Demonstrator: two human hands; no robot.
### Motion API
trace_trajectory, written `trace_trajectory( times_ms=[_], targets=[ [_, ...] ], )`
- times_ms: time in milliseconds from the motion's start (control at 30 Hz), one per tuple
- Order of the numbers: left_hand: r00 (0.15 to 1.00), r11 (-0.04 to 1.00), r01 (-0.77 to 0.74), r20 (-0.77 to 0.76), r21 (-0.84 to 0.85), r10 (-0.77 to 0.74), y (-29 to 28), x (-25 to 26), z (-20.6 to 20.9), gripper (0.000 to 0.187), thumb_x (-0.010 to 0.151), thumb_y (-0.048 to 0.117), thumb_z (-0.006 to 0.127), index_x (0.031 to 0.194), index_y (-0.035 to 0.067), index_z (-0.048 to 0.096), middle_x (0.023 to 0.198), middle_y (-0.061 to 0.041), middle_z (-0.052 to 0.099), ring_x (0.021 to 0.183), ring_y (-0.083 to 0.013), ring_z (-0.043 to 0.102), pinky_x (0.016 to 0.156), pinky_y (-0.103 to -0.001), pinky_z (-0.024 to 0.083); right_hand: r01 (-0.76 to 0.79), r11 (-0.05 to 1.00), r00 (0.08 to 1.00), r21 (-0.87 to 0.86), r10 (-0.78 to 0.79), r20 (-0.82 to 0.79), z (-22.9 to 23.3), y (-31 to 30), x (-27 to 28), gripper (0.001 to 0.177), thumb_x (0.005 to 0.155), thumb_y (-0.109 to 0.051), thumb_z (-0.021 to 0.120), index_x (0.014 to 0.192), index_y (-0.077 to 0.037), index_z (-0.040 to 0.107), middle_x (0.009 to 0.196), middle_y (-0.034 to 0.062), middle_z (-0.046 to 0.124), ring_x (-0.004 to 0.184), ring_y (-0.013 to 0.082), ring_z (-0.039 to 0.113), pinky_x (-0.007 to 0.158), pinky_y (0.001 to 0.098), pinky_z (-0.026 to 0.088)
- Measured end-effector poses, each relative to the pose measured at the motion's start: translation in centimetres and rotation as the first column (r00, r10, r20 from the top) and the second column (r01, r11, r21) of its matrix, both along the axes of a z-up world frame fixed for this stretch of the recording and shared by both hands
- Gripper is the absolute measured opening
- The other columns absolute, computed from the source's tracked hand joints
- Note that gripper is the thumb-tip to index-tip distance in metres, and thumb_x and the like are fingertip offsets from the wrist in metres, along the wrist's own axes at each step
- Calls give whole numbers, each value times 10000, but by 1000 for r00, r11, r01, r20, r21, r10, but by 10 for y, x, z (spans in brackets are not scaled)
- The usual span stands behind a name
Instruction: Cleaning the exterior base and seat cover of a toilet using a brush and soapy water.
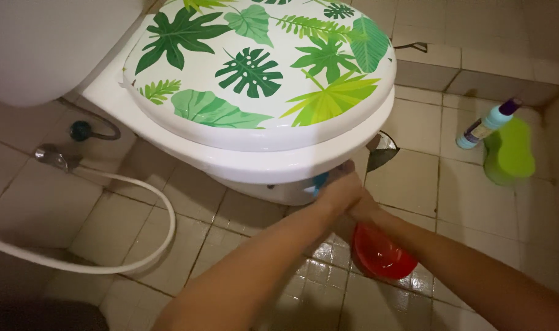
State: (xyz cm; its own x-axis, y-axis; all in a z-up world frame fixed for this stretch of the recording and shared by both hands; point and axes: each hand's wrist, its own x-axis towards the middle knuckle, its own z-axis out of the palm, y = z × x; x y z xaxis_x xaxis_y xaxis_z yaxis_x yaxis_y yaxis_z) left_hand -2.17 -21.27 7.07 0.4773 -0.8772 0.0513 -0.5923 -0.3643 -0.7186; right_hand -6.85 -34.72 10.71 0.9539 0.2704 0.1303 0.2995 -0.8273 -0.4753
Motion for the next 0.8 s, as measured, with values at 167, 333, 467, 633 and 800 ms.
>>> trace_trajectory(
  times_ms=[167,333,467,633,800],
  targets=[
    [1000,963,-20,-15,267,25,0,-9,20,235,916,107,605,1037,70,802,1010,-94,719,996,-300,663,736,-499,561,21,999,1000,-27,-22,-18,0,-1,6,610,741,-288,762,1256,-32,555,1254,253,631,1117,449,639,882,482,541],
    [960,972,-208,-214,-110,181,-6,-30,-37,268,861,142,603,1035,86,798,1044,-105,730,1012,-284,670,662,-447,579,40,998,998,-50,-42,-39,-28,-8,19,616,739,-296,757,1255,-31,552,1245,252,633,1109,450,642,870,481,546],
    [665,854,-482,-717,-195,211,-4,-24,-68,258,1050,72,556,987,101,805,978,-94,782,911,-247,756,733,-401,607,45,997,997,-62,-49,-61,-50,-5,31,620,736,-303,754,1254,-30,550,1238,251,636,1103,452,645,860,480,550],
    [988,993,-114,-103,17,115,7,-24,-9,215,934,169,588,991,107,786,987,-72,745,884,-257,716,651,-437,628,54,994,995,-91,-62,-81,-83,23,47,625,733,-311,749,1254,-29,547,1230,250,638,1095,453,648,848,480,555],
    [957,974,-190,-244,-122,156,6,-29,-8,269,958,182,570,1090,64,773,1010,-128,761,898,-304,722,687,-453,615,41,998,998,48,-39,-40,-48,-2,38,543,783,-348,746,1219,-66,591,1205,267,658,1071,458,660,894,478,543]
  ],
)
